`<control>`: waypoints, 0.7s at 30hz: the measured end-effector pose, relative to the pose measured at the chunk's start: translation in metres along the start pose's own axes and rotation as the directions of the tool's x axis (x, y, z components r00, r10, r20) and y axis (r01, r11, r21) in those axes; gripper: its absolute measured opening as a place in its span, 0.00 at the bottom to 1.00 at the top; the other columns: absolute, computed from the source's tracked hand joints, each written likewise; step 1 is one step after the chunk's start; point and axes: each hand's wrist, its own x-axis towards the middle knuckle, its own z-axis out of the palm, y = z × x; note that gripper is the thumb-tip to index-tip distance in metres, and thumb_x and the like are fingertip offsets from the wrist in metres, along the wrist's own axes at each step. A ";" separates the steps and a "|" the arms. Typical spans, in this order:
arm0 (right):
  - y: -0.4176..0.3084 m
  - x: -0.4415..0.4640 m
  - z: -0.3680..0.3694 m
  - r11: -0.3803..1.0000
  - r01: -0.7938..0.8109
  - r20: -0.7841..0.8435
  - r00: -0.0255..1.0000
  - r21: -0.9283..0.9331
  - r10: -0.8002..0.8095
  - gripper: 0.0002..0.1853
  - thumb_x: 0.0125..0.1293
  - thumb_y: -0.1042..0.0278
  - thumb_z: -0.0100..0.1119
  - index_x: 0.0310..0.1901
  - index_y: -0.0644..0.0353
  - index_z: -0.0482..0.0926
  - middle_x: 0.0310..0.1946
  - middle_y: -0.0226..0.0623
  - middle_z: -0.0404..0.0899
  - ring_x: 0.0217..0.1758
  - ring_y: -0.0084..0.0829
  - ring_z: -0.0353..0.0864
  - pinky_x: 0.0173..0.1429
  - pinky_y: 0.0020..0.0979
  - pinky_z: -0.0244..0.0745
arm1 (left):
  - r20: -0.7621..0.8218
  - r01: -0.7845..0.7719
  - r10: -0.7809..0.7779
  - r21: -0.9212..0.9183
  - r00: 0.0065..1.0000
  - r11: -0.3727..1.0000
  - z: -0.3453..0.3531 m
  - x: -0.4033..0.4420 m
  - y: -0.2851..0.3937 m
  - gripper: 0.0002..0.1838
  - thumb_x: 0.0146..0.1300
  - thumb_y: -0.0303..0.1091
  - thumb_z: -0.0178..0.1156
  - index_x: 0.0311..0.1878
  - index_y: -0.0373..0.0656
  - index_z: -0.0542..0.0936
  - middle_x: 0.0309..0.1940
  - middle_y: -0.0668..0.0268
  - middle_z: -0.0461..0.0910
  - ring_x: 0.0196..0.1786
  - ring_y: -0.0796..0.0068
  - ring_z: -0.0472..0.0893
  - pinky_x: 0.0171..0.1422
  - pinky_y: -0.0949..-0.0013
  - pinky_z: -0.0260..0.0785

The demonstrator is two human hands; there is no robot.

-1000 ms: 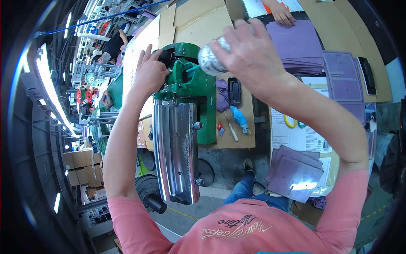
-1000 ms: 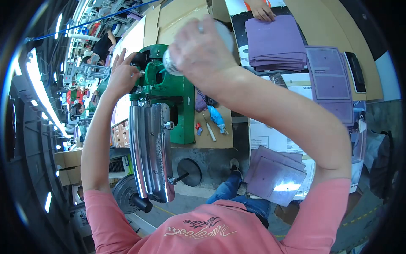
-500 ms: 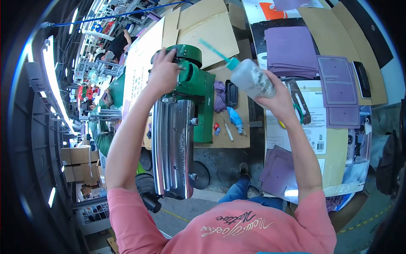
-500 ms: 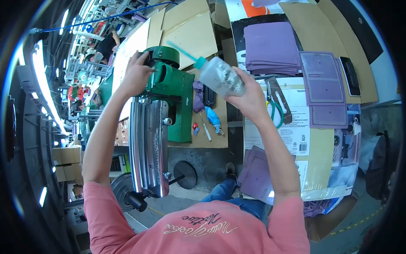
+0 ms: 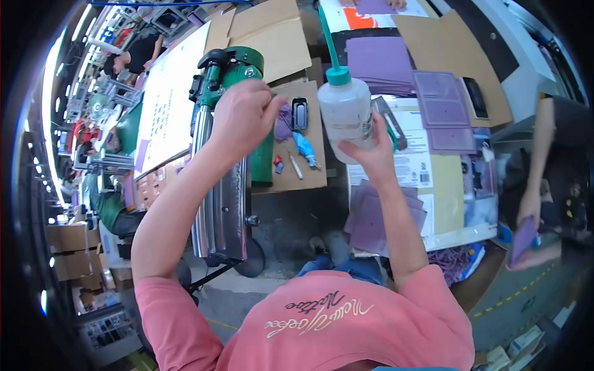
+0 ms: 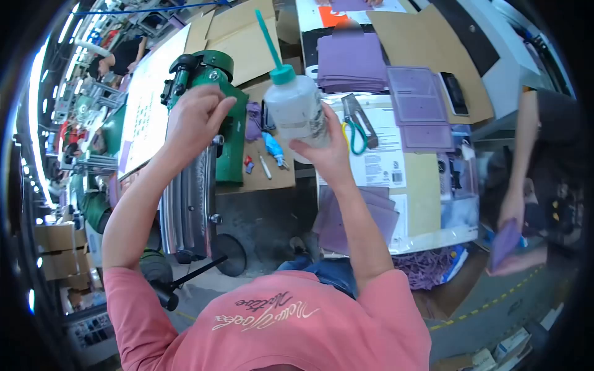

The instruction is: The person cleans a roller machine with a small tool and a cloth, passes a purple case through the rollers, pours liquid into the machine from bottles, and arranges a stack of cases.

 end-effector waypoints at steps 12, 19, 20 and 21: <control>-0.122 -0.099 0.188 0.963 0.078 0.589 0.777 0.259 -0.222 0.54 0.39 0.77 0.75 0.69 0.53 0.53 0.63 0.44 0.63 0.62 0.42 0.67 0.62 0.39 0.67 | -0.338 -0.310 -0.153 -0.933 0.929 0.184 0.011 -0.224 -0.061 0.41 0.49 0.36 0.72 0.62 0.36 0.60 0.51 0.53 0.72 0.52 0.62 0.75 0.53 0.66 0.72; -0.135 -0.139 0.261 0.861 0.453 0.701 0.537 0.230 -0.469 0.52 0.43 0.72 0.73 0.70 0.57 0.51 0.65 0.43 0.60 0.65 0.42 0.64 0.67 0.43 0.61 | -0.422 -0.388 -0.514 -0.904 0.747 0.178 0.016 -0.330 -0.167 0.36 0.46 0.31 0.73 0.59 0.38 0.68 0.48 0.56 0.76 0.48 0.64 0.78 0.52 0.67 0.71; -0.138 -0.139 0.261 0.860 0.455 0.682 0.555 0.232 -0.477 0.50 0.46 0.71 0.71 0.70 0.58 0.51 0.64 0.42 0.61 0.65 0.42 0.63 0.67 0.43 0.60 | -0.465 -0.387 -0.575 -0.884 0.673 0.263 0.022 -0.344 -0.184 0.35 0.45 0.31 0.73 0.58 0.38 0.69 0.47 0.57 0.77 0.48 0.65 0.78 0.53 0.66 0.70; -0.136 -0.139 0.259 0.862 0.443 0.697 0.536 0.247 -0.475 0.50 0.46 0.71 0.71 0.70 0.58 0.51 0.64 0.42 0.61 0.65 0.42 0.63 0.67 0.43 0.60 | -0.412 -0.197 -0.666 -0.905 0.622 0.376 0.030 -0.358 -0.204 0.37 0.45 0.32 0.73 0.59 0.39 0.69 0.49 0.58 0.75 0.49 0.65 0.76 0.54 0.66 0.69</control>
